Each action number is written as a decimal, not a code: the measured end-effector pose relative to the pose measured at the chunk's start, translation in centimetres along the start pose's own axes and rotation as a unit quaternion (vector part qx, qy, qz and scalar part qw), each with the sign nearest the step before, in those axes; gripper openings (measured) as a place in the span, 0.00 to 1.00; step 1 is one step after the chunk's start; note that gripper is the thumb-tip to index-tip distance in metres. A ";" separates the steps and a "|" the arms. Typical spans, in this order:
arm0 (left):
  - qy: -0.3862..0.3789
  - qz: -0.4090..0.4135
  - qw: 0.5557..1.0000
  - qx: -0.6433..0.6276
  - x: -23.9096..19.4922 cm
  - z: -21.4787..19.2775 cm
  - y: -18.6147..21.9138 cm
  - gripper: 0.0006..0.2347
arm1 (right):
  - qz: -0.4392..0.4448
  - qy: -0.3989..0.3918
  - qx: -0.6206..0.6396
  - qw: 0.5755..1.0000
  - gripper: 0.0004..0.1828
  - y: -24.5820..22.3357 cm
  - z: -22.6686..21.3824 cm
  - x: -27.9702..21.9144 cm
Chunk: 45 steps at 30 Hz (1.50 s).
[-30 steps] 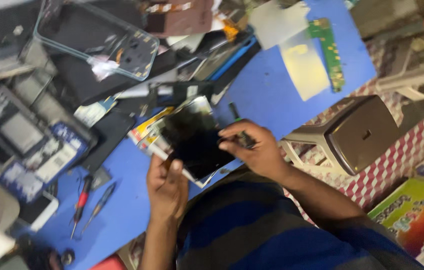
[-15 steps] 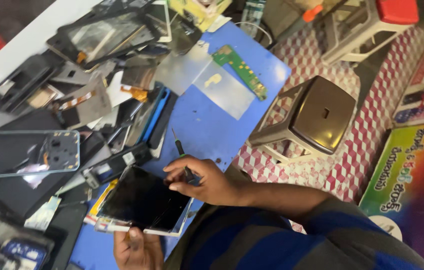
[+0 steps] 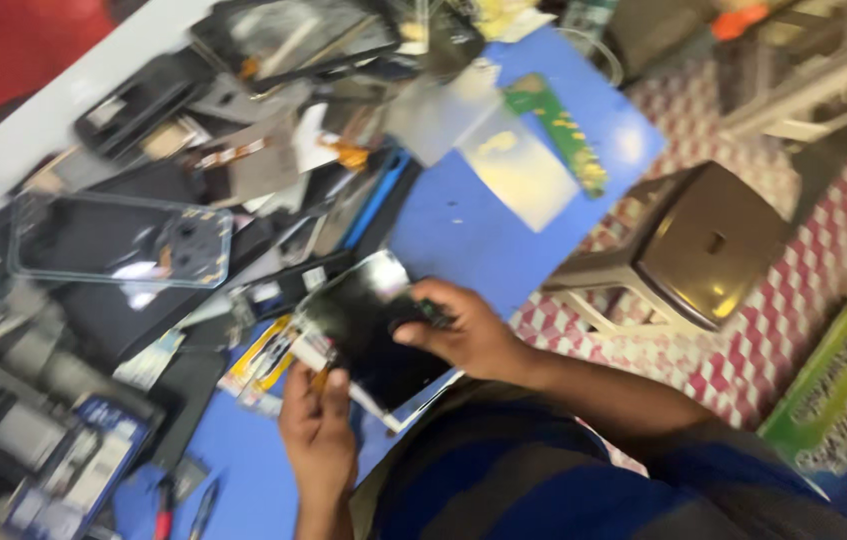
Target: The person disassembles and reassembles mobile phone components on a cluttered workbench. They use a screwdriver to remove and insert screws, handle phone frames and screens, and move parts aside to access the work area.
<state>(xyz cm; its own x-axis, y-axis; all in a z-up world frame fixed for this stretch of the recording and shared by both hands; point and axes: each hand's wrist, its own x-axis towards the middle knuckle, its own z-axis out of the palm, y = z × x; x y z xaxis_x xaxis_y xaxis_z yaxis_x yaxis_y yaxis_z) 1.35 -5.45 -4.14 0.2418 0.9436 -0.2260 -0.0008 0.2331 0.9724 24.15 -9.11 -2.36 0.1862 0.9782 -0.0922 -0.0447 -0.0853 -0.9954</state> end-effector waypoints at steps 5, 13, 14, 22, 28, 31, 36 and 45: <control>0.013 -0.002 0.994 -0.106 0.7 0.4 0.5 0.11 | -0.053 0.023 -0.071 0.996 0.15 -2.2 -0.5 1.1; -0.014 0.001 0.980 -0.196 0.5 -0.2 1.2 0.09 | -0.007 0.007 0.012 1.000 0.16 -3.0 0.4 1.5; -0.014 0.009 0.980 -0.197 0.4 -0.3 1.3 0.10 | -0.002 0.016 0.013 1.000 0.16 -2.7 0.3 1.3; -0.029 0.038 0.979 -0.198 0.2 -0.4 2.7 0.17 | 0.003 0.024 0.054 0.998 0.13 -1.4 0.3 1.4; -0.031 0.045 0.977 -0.206 -0.1 -0.5 2.7 0.16 | 0.030 0.002 0.194 0.981 0.11 -1.7 0.3 1.3; -0.029 0.056 0.979 -0.196 -0.2 -0.5 2.9 0.14 | 0.026 -0.004 0.219 0.975 0.11 -2.0 0.5 1.3; -0.043 0.065 0.981 -0.175 -0.4 -0.7 3.3 0.13 | 0.025 -0.009 0.237 0.971 0.13 -1.7 0.3 1.0; -0.046 0.061 0.983 -0.165 -1.7 -0.5 3.7 0.13 | -0.017 -0.023 0.239 0.971 0.13 -0.4 0.0 0.8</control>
<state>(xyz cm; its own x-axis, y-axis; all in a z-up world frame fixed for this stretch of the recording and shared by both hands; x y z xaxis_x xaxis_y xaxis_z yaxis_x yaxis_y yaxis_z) 0.48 -6.06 -0.19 0.3075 0.9475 -0.0880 -0.3457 0.1974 0.9174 24.31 -8.29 -2.07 0.1512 0.9874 -0.0476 -0.4920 0.0334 -0.8699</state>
